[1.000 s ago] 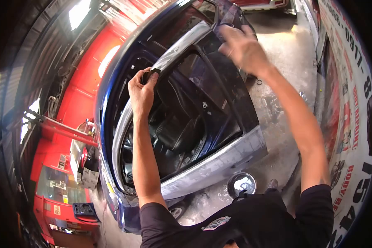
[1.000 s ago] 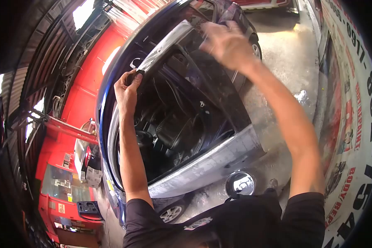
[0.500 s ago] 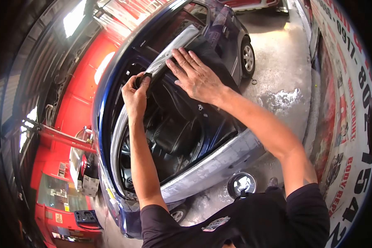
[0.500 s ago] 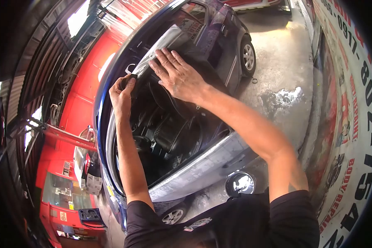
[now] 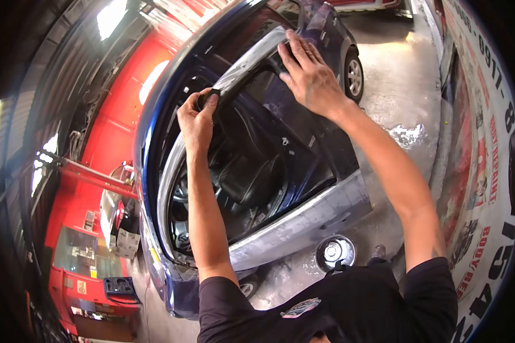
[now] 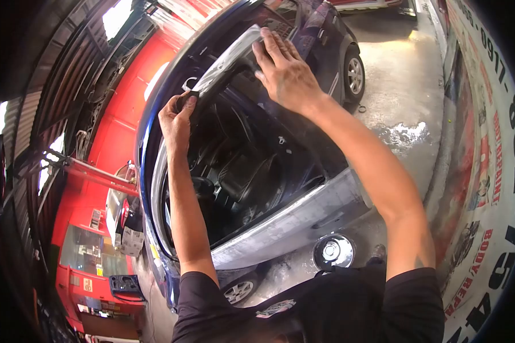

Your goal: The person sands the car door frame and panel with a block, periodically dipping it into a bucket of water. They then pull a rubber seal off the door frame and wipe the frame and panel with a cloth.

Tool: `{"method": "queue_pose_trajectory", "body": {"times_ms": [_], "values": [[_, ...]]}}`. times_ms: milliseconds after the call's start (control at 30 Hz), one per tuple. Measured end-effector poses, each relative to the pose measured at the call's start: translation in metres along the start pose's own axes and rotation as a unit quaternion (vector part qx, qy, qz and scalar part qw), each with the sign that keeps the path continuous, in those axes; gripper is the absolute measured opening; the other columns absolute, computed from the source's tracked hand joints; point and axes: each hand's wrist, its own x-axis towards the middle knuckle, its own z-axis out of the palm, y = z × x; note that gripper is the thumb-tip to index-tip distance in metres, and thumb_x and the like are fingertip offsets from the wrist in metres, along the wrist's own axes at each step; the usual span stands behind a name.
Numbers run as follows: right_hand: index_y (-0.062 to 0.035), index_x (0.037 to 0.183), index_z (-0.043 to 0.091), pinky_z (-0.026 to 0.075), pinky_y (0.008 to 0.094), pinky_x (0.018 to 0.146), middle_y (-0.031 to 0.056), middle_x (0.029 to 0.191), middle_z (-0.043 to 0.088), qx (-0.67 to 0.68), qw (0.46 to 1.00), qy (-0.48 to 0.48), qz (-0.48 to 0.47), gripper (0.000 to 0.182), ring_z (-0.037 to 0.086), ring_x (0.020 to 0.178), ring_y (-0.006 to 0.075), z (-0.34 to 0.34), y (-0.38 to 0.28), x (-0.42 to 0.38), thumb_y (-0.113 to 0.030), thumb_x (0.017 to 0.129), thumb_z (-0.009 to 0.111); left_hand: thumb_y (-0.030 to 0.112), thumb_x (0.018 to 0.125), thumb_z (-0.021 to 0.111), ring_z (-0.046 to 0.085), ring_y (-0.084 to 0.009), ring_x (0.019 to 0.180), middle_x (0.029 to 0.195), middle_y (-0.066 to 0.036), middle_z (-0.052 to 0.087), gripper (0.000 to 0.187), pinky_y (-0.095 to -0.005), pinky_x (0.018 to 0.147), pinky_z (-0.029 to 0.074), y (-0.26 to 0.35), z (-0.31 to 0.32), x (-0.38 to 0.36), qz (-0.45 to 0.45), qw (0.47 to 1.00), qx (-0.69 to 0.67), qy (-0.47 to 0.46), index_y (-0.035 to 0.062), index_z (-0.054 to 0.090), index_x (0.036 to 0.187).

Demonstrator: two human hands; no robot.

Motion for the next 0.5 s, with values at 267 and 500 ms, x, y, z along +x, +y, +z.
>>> {"method": "queue_pose_trajectory", "body": {"times_ms": [267, 500], "values": [[0.0092, 0.144, 0.061, 0.048, 0.0419, 0.115, 0.0301, 0.141, 0.067, 0.261, 0.934, 0.015, 0.245, 0.064, 0.063, 0.137, 0.0377, -0.006, 0.0, -0.047, -0.034, 0.1, 0.079, 0.012, 0.094, 0.084, 0.068, -0.0193, 0.101, 0.106, -0.009, 0.077, 0.021, -0.0345, 0.092, 0.052, 0.012, 0.001, -0.014, 0.154, 0.985, 0.064, 0.052, -0.0019, 0.079, 0.109], [0.0207, 0.128, 0.061, 0.052, 0.0391, 0.098, 0.0296, 0.104, 0.072, 0.387, 0.837, -0.152, 0.356, 0.09, 0.07, 0.105, 0.0274, -0.023, 0.01, -0.055, -0.059, 0.093, 0.082, 0.012, 0.085, 0.088, 0.071, -0.0296, 0.087, 0.094, -0.014, 0.073, 0.023, -0.0395, 0.08, 0.053, 0.044, 0.032, 0.0, 0.188, 0.966, 0.176, -0.031, 0.0006, 0.078, 0.103]]}}
